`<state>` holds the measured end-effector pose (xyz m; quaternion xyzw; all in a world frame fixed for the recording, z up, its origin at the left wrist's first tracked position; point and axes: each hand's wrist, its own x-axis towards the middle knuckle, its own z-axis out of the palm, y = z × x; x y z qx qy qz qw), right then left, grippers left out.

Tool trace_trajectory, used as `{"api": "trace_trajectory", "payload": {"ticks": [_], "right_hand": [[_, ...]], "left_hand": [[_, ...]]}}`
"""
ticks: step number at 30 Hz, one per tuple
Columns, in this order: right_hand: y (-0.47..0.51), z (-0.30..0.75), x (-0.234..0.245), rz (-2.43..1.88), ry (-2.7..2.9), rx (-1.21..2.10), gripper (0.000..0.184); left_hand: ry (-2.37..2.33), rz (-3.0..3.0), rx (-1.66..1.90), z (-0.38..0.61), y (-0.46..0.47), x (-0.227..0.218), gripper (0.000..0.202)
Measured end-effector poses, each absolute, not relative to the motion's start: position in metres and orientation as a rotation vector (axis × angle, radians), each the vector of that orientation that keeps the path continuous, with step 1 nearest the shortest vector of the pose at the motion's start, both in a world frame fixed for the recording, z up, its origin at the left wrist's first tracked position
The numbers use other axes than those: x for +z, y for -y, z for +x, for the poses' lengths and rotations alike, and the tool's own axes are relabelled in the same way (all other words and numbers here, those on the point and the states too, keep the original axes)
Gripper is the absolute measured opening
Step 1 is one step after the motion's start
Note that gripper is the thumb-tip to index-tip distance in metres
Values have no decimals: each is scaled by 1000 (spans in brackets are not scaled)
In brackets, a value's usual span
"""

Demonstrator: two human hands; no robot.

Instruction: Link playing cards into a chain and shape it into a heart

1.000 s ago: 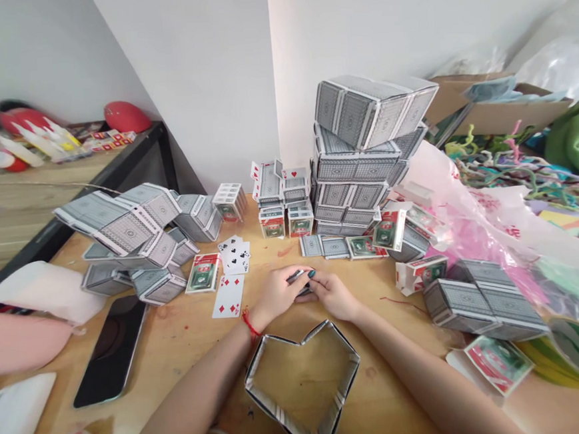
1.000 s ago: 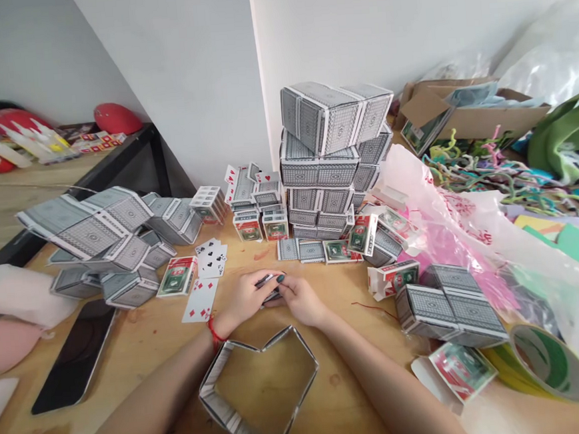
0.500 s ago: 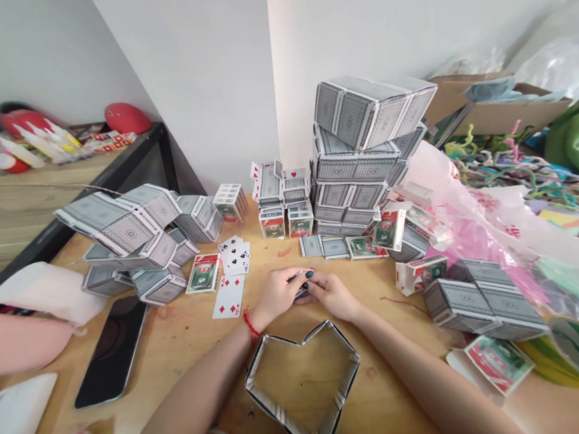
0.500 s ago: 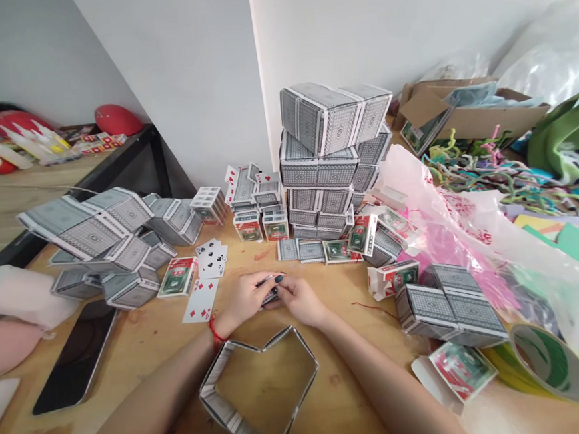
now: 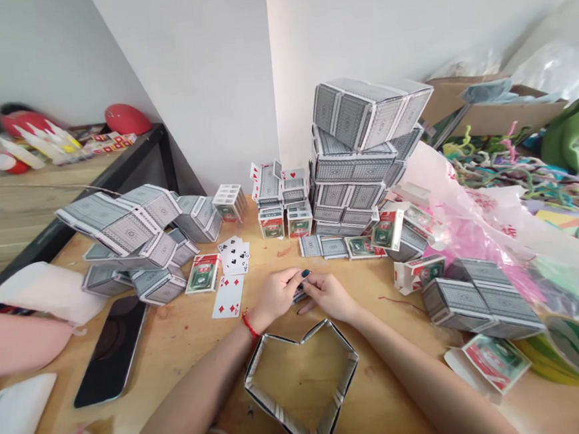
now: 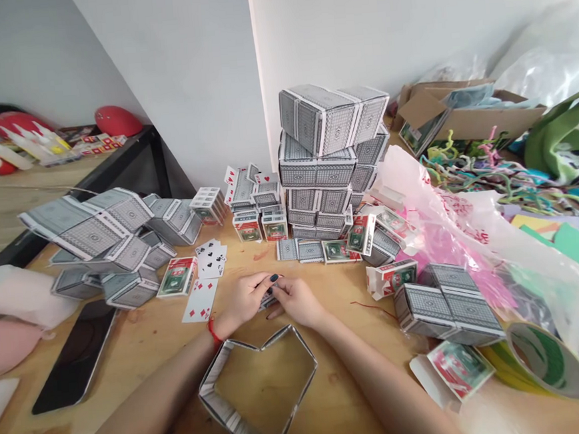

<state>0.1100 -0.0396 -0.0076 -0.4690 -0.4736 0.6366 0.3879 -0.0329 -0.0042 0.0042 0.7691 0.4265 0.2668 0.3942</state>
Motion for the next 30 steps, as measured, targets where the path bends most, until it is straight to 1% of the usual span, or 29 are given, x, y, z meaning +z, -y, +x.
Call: {"api": "trace_trajectory", "payload": {"ticks": [5,10,16,19,22,30], "right_hand": [[38,109,-16,-1221,1173,1590,34],[39,107,-19,-1222,1173,1536,36],[43,105,-17,-1297,1270,1420,31],[43,106,-14,-1340,1321,1417,28],[44,108,-9,-1397,1427,1341,26],[45,113,-5,-1439,1648,1150,26]], "left_hand": [[-1081,2084,692,-33,4,4,28],[-1049,2056,692,-32,2,7,27],[-1063,2026,682,-30,1,13,29],[-1096,2065,671,-29,2,14,32],[-1138,2128,654,-28,4,13,33],[-1228,2268,629,-31,9,6,32]]}}
